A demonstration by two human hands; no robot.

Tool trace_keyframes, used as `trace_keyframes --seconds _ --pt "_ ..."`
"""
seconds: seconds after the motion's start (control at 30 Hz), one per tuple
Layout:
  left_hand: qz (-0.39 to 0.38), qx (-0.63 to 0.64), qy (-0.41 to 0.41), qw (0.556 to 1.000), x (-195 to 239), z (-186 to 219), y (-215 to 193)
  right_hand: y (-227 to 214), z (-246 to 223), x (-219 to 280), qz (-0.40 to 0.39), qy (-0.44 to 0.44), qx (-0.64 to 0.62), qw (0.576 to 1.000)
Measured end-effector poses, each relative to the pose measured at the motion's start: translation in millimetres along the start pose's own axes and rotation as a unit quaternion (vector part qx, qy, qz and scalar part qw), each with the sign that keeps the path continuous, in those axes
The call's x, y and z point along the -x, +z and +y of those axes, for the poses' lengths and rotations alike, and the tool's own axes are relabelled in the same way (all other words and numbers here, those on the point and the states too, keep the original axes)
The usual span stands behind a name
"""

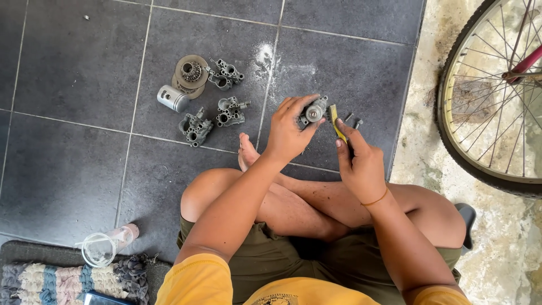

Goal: The person sits on the floor and scrubs a small metal engine part with a yellow brush. Other disassembled engine components are scattered on the tiled floor nearby.

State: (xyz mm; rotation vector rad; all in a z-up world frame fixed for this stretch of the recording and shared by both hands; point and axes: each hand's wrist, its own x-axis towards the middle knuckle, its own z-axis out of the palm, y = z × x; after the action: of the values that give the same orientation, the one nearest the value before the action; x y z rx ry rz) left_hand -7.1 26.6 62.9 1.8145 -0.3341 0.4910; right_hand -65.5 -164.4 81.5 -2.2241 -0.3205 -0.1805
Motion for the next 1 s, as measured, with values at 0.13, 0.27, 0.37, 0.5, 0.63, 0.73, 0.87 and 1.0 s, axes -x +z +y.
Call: trace_keyframes --seconds 0.13,0.27,0.37,0.5,0.63,0.73,0.87,1.0 --pt "-0.042 -0.006 -0.033 0.999 7 4 5 -2 8 -2 0.009 0.003 0.006 1.0" --pt "-0.015 0.0 -0.048 0.999 9 1 11 -2 10 -3 0.012 0.007 0.007 1.0" --pt "-0.025 0.013 -0.105 0.994 10 2 10 2 12 -3 0.006 0.011 0.005 1.0" --pt "-0.04 0.029 -0.141 0.989 6 5 9 4 12 -5 0.003 0.009 0.002 1.0" --pt "-0.042 0.011 -0.146 0.988 9 -3 10 6 13 -4 0.002 0.007 0.003 1.0" --pt "-0.051 0.009 -0.174 0.983 8 -2 9 7 14 -4 -0.006 0.01 0.002 1.0" --pt "-0.056 -0.005 -0.187 0.981 5 -2 8 5 7 -5 -0.012 0.014 0.0 1.0" --pt "-0.096 -0.008 -0.219 0.971 -2 16 2 4 8 -6 -0.007 0.009 0.016 1.0"
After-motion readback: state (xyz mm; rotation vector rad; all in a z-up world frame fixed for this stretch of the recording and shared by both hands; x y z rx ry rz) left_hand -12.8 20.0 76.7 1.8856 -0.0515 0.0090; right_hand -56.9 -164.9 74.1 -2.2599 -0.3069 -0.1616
